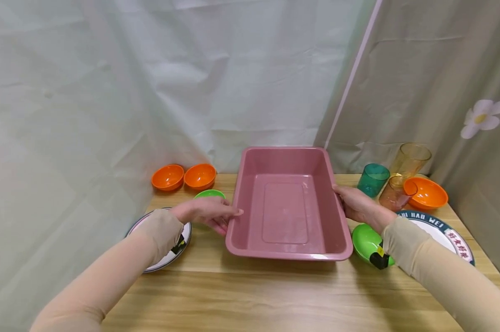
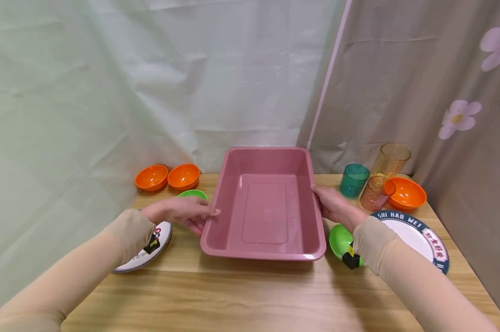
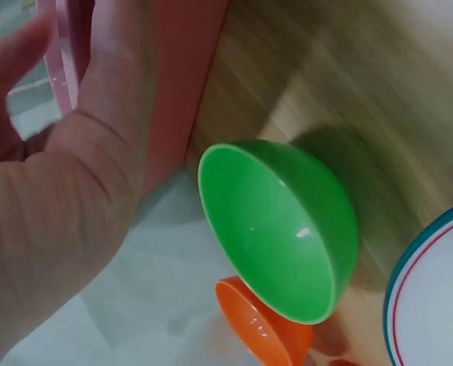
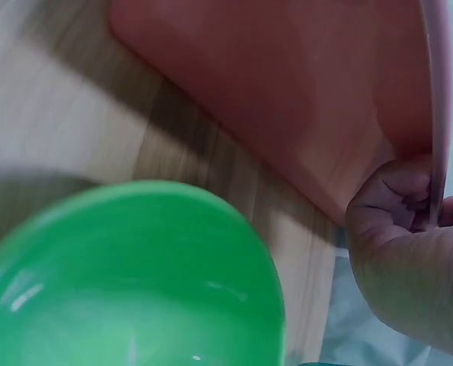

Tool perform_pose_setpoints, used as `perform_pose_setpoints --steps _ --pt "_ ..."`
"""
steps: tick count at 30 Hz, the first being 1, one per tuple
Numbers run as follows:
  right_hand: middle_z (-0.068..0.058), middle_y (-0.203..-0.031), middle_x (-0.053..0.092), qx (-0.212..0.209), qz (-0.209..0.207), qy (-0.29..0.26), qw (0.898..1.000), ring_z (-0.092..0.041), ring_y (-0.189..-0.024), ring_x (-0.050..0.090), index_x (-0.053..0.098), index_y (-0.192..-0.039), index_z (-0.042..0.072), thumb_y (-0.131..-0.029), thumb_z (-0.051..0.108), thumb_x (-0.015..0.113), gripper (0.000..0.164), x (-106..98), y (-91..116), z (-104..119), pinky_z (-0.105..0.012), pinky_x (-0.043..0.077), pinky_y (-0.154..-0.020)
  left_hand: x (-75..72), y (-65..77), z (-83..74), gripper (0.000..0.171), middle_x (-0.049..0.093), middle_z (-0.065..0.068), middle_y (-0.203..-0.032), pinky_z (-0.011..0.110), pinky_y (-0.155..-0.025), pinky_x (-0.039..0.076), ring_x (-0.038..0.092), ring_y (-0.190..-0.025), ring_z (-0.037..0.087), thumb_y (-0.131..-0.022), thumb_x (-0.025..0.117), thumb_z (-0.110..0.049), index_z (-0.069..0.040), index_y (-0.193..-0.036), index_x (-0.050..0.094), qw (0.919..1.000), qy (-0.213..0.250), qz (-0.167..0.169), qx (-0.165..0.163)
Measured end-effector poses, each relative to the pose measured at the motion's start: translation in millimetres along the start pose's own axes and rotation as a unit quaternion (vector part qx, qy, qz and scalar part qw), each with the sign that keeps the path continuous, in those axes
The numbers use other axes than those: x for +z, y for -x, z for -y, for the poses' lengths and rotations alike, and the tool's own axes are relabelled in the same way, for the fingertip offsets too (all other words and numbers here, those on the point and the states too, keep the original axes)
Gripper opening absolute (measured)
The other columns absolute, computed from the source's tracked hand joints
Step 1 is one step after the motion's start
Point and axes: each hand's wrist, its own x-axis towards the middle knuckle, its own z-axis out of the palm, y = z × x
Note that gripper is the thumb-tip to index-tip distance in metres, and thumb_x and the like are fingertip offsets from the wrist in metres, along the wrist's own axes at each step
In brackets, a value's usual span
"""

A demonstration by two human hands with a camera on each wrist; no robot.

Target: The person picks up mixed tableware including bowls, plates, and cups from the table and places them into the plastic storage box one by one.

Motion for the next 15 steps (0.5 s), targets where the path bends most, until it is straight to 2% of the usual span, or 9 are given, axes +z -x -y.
perform_pose_setpoints --steps 2,4,7,9,11,13,15 --pt "-0.001 -0.084 0.067 -0.004 -0.011 0.025 1.000 -0.012 -0.076 0.066 0.063 -0.106 0.004 -0.112 0.032 0.037 0.039 1 2 2 -0.028 0.056 -0.069 0.1 -6.0 -3.4 0.060 0.069 0.020 -0.106 0.046 -0.079 0.061 0.073 -0.079 0.027 -0.104 0.060 -0.034 0.008 -0.142 0.041 0.9990 -0.006 -0.040 0.019" --pt "-0.002 -0.082 0.068 -0.008 -0.032 0.058 0.998 -0.011 -0.073 0.066 0.062 -0.112 -0.002 -0.112 0.034 0.038 0.043 3 4 3 -0.028 0.056 -0.067 2.0 -14.4 -6.6 0.078 0.068 0.020 -0.103 0.046 -0.073 0.062 0.074 -0.074 0.028 -0.105 0.056 -0.038 0.008 -0.156 0.019 0.9948 -0.023 -0.090 0.041" --pt "-0.011 -0.094 0.067 -0.035 -0.066 0.137 0.988 -0.015 -0.076 0.066 0.051 -0.133 -0.012 -0.111 0.035 0.037 0.053 7 6 4 -0.030 0.057 -0.067 7.2 -28.7 -7.8 0.086 0.068 0.022 -0.091 0.049 -0.061 0.061 0.072 -0.063 0.030 -0.108 0.050 -0.036 0.004 -0.159 -0.006 0.9831 -0.068 -0.152 0.077" --pt "-0.023 -0.112 0.064 -0.063 -0.097 0.219 0.969 -0.023 -0.089 0.068 0.035 -0.147 -0.015 -0.111 0.035 0.038 0.061 10 5 4 -0.035 0.058 -0.074 11.6 -36.7 -7.7 0.081 0.068 0.023 -0.087 0.050 -0.056 0.060 0.071 -0.058 0.031 -0.109 0.047 -0.034 0.004 -0.159 -0.004 0.9722 -0.107 -0.184 0.097" --pt "-0.036 -0.132 0.053 -0.105 -0.116 0.301 0.940 -0.036 -0.106 0.066 0.018 -0.155 -0.015 -0.111 0.030 0.039 0.067 13 4 2 -0.044 0.057 -0.086 15.6 -42.6 -7.6 0.075 0.067 0.023 -0.088 0.049 -0.058 0.060 0.069 -0.059 0.028 -0.111 0.043 -0.031 0.006 -0.159 -0.002 0.9565 -0.167 -0.210 0.116" --pt "-0.041 -0.147 0.039 -0.144 -0.125 0.367 0.910 -0.047 -0.123 0.056 0.005 -0.157 -0.014 -0.111 0.024 0.040 0.069 15 3 0 -0.053 0.051 -0.098 19.1 -47.1 -7.8 0.075 0.065 0.020 -0.091 0.044 -0.061 0.059 0.068 -0.062 0.025 -0.111 0.039 -0.031 0.006 -0.159 -0.005 0.9407 -0.221 -0.228 0.118" --pt "-0.041 -0.152 0.033 -0.172 -0.129 0.415 0.884 -0.052 -0.130 0.049 0.006 -0.159 -0.010 -0.111 0.018 0.039 0.065 17 1 -2 -0.060 0.045 -0.103 21.3 -50.9 -7.5 0.075 0.065 0.020 -0.093 0.039 -0.062 0.058 0.067 -0.064 0.023 -0.111 0.035 -0.031 0.006 -0.159 -0.010 0.9282 -0.263 -0.237 0.114"
